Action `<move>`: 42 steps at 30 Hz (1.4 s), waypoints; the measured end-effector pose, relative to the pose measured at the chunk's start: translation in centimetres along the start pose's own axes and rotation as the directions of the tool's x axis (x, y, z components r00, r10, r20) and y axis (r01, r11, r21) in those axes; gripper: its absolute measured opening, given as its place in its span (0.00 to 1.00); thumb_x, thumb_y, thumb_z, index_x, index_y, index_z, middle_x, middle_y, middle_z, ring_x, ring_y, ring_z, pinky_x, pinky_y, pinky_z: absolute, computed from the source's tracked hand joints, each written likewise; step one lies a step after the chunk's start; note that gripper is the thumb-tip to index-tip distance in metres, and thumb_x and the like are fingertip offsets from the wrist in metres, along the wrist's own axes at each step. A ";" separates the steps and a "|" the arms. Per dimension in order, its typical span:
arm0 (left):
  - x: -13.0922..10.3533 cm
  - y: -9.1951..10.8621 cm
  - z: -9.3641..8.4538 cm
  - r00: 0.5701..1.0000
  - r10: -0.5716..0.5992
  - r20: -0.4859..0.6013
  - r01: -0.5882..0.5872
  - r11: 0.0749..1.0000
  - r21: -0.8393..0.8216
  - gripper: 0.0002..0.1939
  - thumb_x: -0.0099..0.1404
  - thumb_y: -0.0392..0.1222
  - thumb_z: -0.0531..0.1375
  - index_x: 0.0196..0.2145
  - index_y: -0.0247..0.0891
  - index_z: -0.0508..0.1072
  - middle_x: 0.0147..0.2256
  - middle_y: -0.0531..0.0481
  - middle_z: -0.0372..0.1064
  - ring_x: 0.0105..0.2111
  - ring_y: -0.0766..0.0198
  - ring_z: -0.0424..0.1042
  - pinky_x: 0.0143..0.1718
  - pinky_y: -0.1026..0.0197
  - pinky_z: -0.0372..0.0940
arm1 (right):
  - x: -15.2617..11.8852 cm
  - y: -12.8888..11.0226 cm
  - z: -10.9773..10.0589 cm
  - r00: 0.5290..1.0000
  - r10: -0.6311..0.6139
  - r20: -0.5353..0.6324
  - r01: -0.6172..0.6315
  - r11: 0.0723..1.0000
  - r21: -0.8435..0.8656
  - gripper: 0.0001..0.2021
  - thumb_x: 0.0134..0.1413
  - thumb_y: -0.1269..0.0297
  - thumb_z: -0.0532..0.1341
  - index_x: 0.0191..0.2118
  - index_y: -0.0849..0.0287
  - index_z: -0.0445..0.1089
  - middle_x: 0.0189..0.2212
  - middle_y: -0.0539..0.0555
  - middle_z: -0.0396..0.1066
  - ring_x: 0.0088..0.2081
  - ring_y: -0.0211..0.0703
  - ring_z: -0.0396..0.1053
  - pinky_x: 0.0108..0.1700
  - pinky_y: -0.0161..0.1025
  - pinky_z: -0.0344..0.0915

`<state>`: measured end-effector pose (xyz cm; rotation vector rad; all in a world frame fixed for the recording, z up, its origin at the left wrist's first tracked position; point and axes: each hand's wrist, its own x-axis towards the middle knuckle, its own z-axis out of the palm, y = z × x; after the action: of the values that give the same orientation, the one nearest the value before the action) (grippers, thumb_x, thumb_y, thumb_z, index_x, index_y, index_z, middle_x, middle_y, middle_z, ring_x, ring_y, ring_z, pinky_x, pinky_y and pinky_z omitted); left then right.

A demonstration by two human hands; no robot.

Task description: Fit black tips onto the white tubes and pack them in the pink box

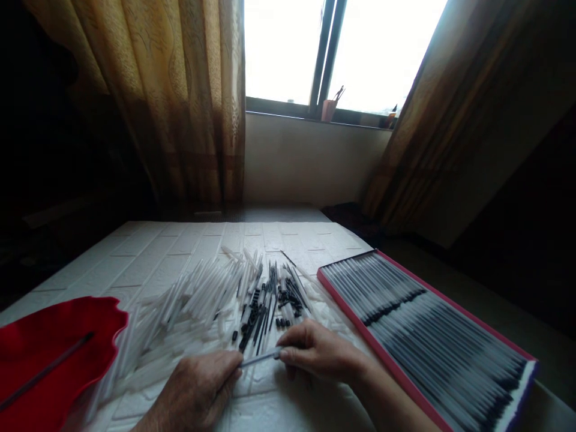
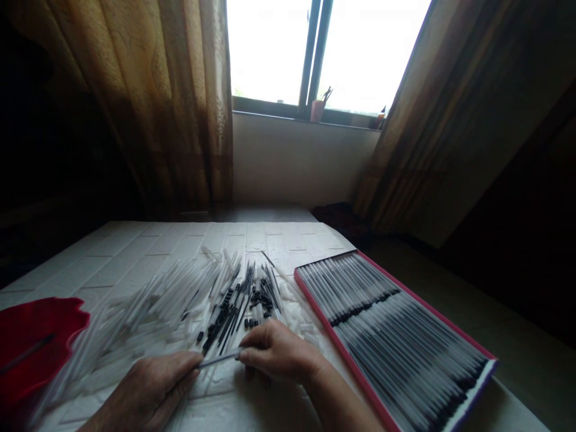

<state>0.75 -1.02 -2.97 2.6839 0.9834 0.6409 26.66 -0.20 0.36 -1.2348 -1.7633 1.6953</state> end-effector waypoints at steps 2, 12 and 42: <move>-0.1 -0.1 0.1 1.000 0.010 -0.003 -0.010 1.000 0.009 0.09 0.71 0.36 0.48 0.36 0.44 0.66 0.27 0.56 0.73 0.26 0.62 0.75 0.26 0.63 0.59 | -0.1 -0.2 0.1 1.000 0.008 0.007 -0.008 1.000 0.002 0.10 0.51 0.62 0.61 0.24 0.61 0.68 0.19 0.46 0.67 0.18 0.30 0.61 0.20 0.26 0.57; 0.5 0.5 -0.6 0.999 -0.024 0.042 0.022 0.999 0.043 0.10 0.72 0.37 0.48 0.36 0.44 0.67 0.27 0.56 0.74 0.27 0.62 0.77 0.26 0.64 0.62 | 0.1 -0.2 0.2 0.998 -0.025 -0.049 0.026 1.000 0.009 0.06 0.51 0.67 0.61 0.25 0.61 0.70 0.18 0.45 0.67 0.19 0.30 0.61 0.21 0.27 0.57; 0.7 0.0 -0.6 0.997 -0.030 -0.069 0.029 1.000 -0.007 0.15 0.72 0.45 0.47 0.30 0.45 0.68 0.25 0.57 0.76 0.25 0.64 0.77 0.24 0.68 0.62 | 2.6 -2.1 0.5 0.811 -0.228 -0.539 0.304 0.951 0.055 0.27 0.57 0.38 0.55 0.41 0.61 0.70 0.34 0.55 0.75 0.29 0.38 0.72 0.24 0.31 0.64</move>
<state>0.97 -0.47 -2.24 2.6531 1.0348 0.7338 24.18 1.86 1.53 -1.1795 -1.3774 1.1490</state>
